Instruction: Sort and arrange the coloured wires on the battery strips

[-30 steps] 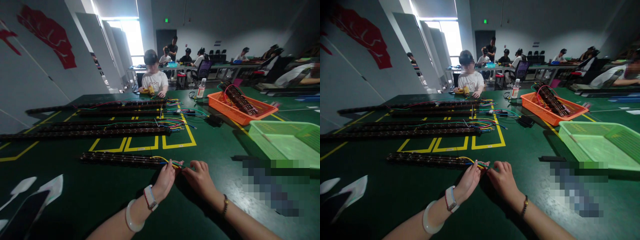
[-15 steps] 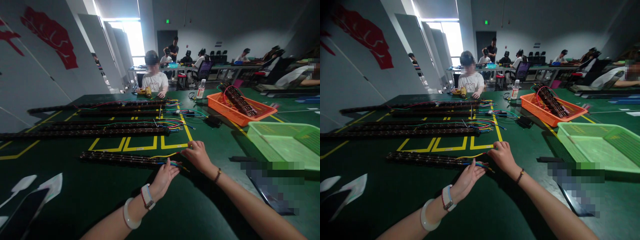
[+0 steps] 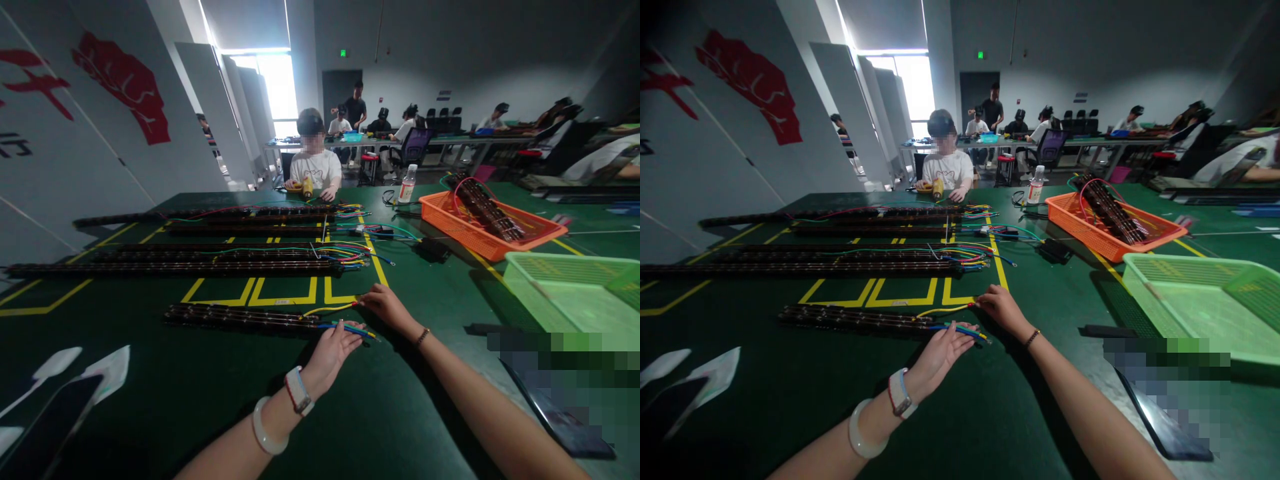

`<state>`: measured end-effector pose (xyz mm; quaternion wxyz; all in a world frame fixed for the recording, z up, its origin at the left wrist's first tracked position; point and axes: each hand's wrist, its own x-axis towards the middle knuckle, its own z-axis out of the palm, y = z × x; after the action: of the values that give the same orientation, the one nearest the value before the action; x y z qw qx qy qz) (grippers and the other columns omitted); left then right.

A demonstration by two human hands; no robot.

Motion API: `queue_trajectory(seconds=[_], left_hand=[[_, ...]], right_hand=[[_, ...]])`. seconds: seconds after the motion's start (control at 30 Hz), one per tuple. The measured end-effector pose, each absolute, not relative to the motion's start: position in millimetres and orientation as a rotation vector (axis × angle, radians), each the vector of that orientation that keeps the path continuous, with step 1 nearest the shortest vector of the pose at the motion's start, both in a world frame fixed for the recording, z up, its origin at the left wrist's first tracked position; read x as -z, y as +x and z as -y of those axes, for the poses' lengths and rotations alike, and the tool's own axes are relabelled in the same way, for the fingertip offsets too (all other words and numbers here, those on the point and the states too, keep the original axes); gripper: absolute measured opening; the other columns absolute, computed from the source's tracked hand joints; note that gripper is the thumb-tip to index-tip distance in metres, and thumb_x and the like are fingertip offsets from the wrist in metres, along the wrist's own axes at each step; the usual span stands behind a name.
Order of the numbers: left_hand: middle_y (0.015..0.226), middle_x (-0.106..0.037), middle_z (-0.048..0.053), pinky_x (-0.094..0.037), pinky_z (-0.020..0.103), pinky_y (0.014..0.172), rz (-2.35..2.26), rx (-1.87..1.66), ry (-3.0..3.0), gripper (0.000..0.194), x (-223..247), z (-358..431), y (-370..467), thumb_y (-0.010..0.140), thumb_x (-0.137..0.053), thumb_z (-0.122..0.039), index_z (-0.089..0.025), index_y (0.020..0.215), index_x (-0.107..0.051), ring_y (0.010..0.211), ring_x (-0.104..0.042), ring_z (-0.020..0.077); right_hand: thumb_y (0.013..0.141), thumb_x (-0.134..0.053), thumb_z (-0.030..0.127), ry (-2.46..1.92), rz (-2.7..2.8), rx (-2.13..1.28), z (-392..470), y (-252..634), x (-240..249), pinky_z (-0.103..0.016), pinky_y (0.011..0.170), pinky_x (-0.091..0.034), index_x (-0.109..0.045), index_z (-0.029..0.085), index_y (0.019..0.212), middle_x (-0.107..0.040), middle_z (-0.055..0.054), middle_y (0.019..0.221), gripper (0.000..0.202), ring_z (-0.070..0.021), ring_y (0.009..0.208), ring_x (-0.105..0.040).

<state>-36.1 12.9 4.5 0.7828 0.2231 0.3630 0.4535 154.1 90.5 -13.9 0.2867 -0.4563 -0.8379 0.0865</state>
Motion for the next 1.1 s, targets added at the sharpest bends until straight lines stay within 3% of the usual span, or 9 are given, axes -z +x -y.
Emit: queue_trajectory(seconds=[0.33,0.5,0.73,1.1], left_hand=[[0.106,-0.065,0.018,-0.04,0.045,0.101,-0.744,-0.95,0.478,0.022,-1,-15,-41,0.086,-0.054,-0.03,-0.01,0.09,-0.061,0.101,-0.061,0.0251],[0.109,-0.064,0.018,-0.04,0.044,0.101,-0.73,-0.945,0.457,0.024,-1,-15,-42,0.088,-0.052,-0.03,-0.01,0.094,-0.061,0.103,-0.06,0.0249],[0.114,-0.062,0.017,-0.038,0.043,0.102,-0.723,-0.919,0.475,0.023,-4,-16,-43,0.088,-0.051,-0.029,-0.011,0.097,-0.061,0.103,-0.06,0.0232],[0.104,-0.065,0.018,-0.039,0.044,0.1,-0.718,-0.922,0.458,0.027,0,-17,-43,0.088,-0.051,-0.032,-0.008,0.098,-0.059,0.101,-0.061,0.0243]], right_hand=[[0.088,-0.053,0.036,-1.248,2.182,-0.351,-85,151,12,-0.028,0.074,-0.042,-0.065,0.018,0.096,-0.059,-0.005,0.086,0.023,-0.016,0.081,-0.054],[0.09,-0.047,0.04,-1.209,2.12,-0.361,-57,162,3,-0.029,0.071,-0.041,-0.058,0.017,0.078,-0.056,-0.004,0.077,0.028,-0.0156,0.074,-0.051],[0.09,-0.044,0.043,-0.97,2.557,-0.01,-33,172,-3,-0.029,0.065,-0.033,-0.055,0.017,0.062,-0.049,-0.002,0.062,0.039,-0.0145,0.064,-0.042],[0.094,-0.039,0.029,-1.007,2.489,-0.065,-38,166,4,-0.026,0.065,-0.032,-0.056,0.017,0.066,-0.051,-0.002,0.062,0.036,-0.0127,0.062,-0.044]])
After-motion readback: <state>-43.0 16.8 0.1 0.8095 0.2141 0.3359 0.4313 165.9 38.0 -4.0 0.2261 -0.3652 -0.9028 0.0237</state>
